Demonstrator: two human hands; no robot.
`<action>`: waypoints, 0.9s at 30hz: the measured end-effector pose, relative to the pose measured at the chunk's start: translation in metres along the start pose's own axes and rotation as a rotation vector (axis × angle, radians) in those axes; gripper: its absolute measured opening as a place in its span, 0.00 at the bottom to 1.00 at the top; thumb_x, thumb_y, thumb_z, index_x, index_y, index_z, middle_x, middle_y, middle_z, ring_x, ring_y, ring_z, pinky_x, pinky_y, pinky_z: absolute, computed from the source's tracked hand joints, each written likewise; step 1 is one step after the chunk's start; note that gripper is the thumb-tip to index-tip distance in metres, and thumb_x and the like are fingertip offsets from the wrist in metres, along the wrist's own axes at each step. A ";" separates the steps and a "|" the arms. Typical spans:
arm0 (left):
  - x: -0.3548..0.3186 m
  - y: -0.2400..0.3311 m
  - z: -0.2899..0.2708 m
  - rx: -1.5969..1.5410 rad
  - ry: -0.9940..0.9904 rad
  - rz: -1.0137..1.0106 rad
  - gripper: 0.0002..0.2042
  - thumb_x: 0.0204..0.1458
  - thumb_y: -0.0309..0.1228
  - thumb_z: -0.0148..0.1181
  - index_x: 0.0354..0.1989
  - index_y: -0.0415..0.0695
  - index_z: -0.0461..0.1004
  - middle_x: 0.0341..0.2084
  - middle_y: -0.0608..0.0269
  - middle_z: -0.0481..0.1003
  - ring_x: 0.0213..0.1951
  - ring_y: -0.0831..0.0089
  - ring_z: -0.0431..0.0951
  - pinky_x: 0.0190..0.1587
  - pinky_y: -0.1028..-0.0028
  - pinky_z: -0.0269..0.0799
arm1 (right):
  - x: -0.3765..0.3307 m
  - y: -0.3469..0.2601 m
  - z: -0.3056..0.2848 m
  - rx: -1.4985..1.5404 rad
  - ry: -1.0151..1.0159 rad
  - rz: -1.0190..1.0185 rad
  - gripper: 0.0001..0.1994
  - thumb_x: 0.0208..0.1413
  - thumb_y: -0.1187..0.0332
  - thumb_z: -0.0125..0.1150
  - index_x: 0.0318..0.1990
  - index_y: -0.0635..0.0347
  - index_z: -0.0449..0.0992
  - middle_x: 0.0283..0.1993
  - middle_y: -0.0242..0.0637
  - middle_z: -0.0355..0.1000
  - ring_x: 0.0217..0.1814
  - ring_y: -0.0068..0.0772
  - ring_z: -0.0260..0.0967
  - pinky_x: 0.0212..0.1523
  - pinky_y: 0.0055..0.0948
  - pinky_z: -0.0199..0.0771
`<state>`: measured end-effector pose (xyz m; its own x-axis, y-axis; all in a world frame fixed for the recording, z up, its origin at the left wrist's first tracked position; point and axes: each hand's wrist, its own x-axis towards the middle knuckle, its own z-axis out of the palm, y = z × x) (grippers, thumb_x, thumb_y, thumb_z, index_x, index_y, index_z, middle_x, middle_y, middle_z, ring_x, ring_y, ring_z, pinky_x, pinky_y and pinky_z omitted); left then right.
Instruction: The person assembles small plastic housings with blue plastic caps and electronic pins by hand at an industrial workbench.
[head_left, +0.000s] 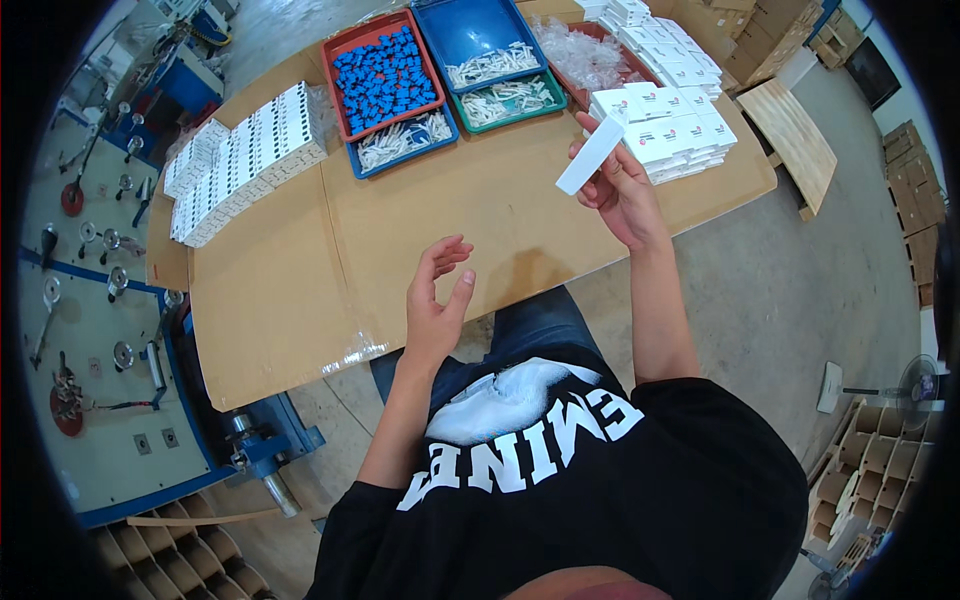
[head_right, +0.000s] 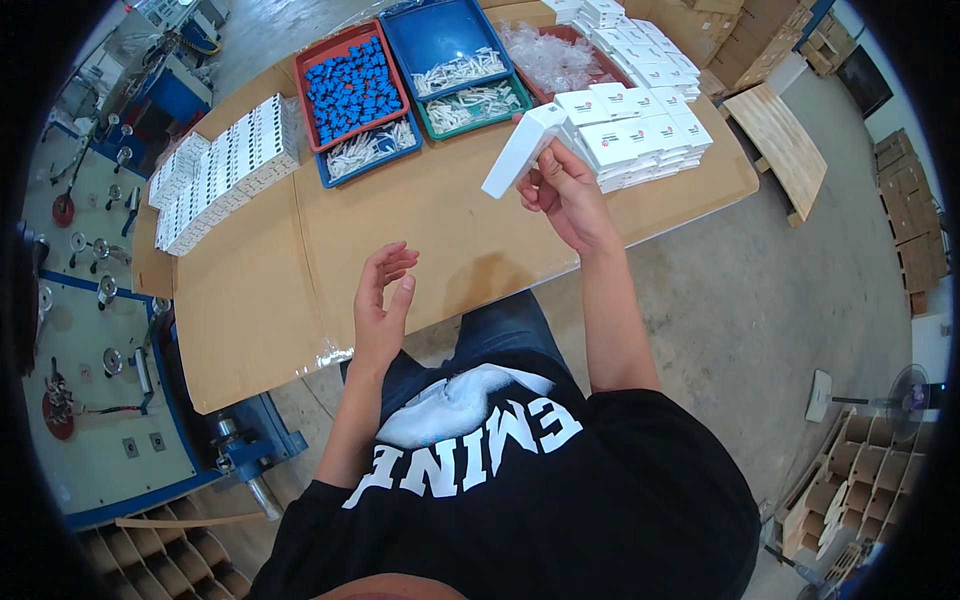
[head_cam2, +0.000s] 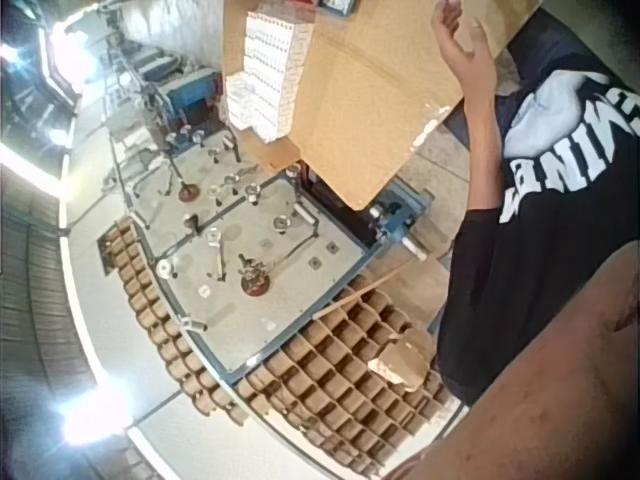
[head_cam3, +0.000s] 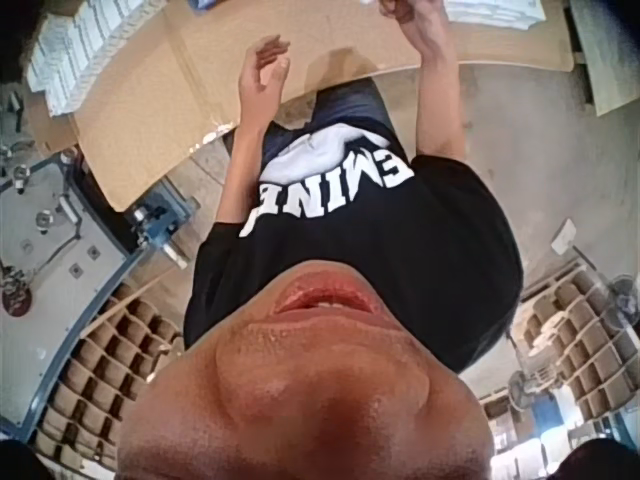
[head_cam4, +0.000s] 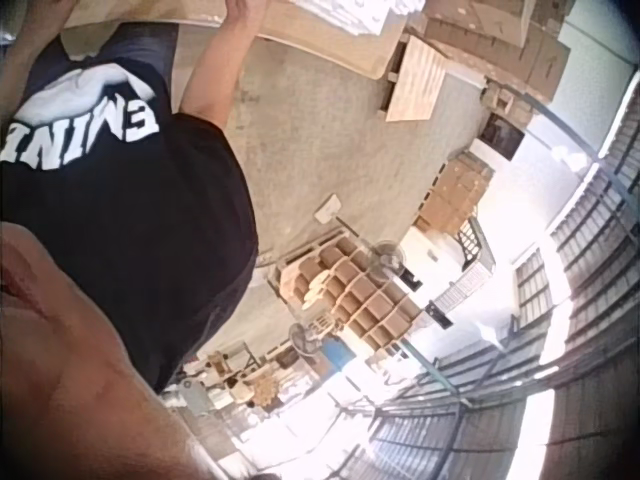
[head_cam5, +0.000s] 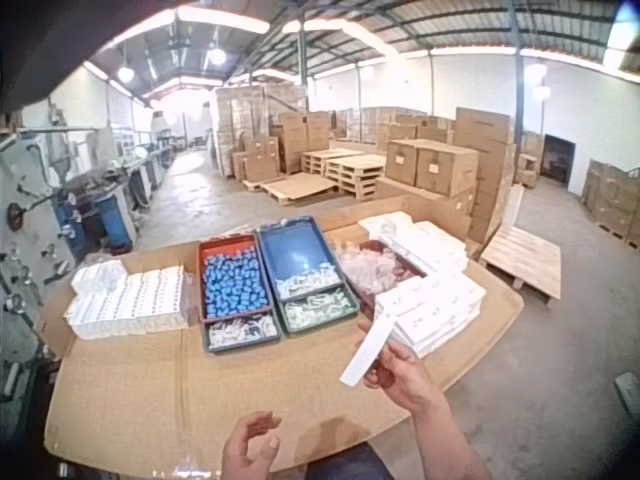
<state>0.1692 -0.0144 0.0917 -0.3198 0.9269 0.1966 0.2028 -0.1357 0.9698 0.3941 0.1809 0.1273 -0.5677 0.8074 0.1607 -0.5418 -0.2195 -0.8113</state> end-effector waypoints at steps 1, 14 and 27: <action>0.002 0.002 0.000 0.014 0.002 0.015 0.21 0.60 0.27 0.60 0.61 0.41 0.69 0.52 0.57 0.77 0.56 0.67 0.75 0.61 0.66 0.68 | -0.001 0.000 0.000 -0.008 -0.004 0.007 0.28 0.71 0.60 0.52 0.74 0.58 0.57 0.50 0.33 0.74 0.31 0.18 0.62 0.30 0.20 0.61; 0.023 0.047 0.016 -0.039 -0.091 0.161 0.25 0.57 0.30 0.62 0.63 0.43 0.66 0.62 0.55 0.67 0.63 0.62 0.69 0.61 0.62 0.67 | -0.007 0.023 0.014 -0.054 -0.041 0.148 0.27 0.71 0.59 0.52 0.73 0.60 0.61 0.47 0.31 0.74 0.31 0.16 0.61 0.30 0.19 0.60; 0.038 0.015 0.029 -0.475 -0.013 -0.140 0.28 0.68 0.37 0.52 0.75 0.45 0.54 0.67 0.55 0.62 0.66 0.66 0.65 0.67 0.65 0.61 | -0.007 0.075 0.028 -0.185 -0.216 0.496 0.17 0.69 0.60 0.57 0.59 0.60 0.75 0.41 0.28 0.75 0.34 0.16 0.66 0.31 0.19 0.65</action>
<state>0.1870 0.0285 0.1099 -0.3020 0.9514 0.0608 -0.2869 -0.1515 0.9459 0.3401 0.1436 0.0815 -0.8510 0.4975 -0.1684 -0.0721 -0.4283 -0.9007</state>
